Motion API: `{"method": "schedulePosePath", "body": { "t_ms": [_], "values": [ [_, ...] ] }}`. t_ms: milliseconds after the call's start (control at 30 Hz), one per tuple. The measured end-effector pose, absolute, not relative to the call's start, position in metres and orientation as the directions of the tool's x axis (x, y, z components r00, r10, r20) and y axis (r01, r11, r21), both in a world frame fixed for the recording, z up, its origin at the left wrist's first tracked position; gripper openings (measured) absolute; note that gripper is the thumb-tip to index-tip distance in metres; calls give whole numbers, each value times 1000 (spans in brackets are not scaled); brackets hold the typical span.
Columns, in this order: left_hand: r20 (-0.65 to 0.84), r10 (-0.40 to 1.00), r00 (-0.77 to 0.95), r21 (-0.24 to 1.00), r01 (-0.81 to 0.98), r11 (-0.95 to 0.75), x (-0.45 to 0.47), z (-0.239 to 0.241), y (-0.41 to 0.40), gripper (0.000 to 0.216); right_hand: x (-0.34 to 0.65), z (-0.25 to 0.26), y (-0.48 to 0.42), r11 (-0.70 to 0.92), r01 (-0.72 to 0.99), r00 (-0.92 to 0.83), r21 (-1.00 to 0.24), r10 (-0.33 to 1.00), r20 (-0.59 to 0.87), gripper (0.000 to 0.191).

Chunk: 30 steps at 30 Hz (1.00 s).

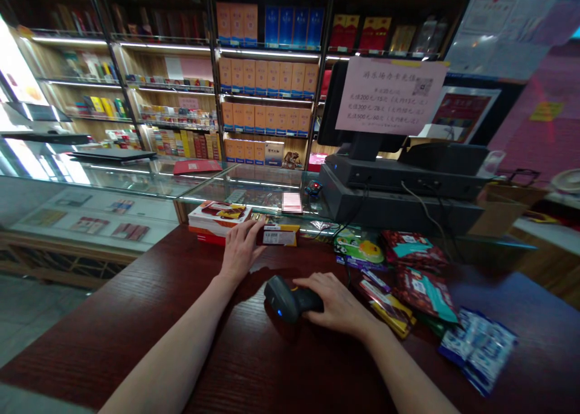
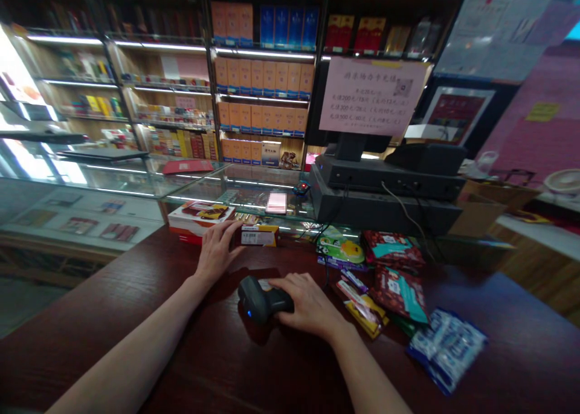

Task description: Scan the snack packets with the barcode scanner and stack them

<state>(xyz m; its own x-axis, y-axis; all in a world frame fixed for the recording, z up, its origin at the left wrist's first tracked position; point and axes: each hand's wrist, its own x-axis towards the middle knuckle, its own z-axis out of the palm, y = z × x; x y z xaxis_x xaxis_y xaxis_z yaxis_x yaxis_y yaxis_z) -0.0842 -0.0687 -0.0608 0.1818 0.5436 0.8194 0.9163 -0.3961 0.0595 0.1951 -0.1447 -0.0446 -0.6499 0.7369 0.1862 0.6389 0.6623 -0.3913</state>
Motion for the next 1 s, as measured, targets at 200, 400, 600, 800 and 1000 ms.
{"method": "schedulePosePath", "body": {
  "t_ms": [200,400,600,800,1000],
  "values": [
    [808,566,165,78,922,-380,-85,-62,-70,67,193,-48,-143,661,652,-628,-373,746,224,47],
    [812,566,139,84,933,-349,-84,-62,-69,66,195,-46,-132,585,628,-447,-512,811,378,42],
    [810,575,116,93,942,-322,-84,-63,-68,62,199,-42,-125,602,555,-395,-574,798,455,42],
    [824,562,73,117,948,-296,-84,-61,-68,57,205,-37,-131,622,556,-435,-551,783,445,36],
    [816,575,62,120,955,-273,-86,-65,-65,62,205,-37,-132,617,576,-465,-536,787,406,35]
  ]
}}
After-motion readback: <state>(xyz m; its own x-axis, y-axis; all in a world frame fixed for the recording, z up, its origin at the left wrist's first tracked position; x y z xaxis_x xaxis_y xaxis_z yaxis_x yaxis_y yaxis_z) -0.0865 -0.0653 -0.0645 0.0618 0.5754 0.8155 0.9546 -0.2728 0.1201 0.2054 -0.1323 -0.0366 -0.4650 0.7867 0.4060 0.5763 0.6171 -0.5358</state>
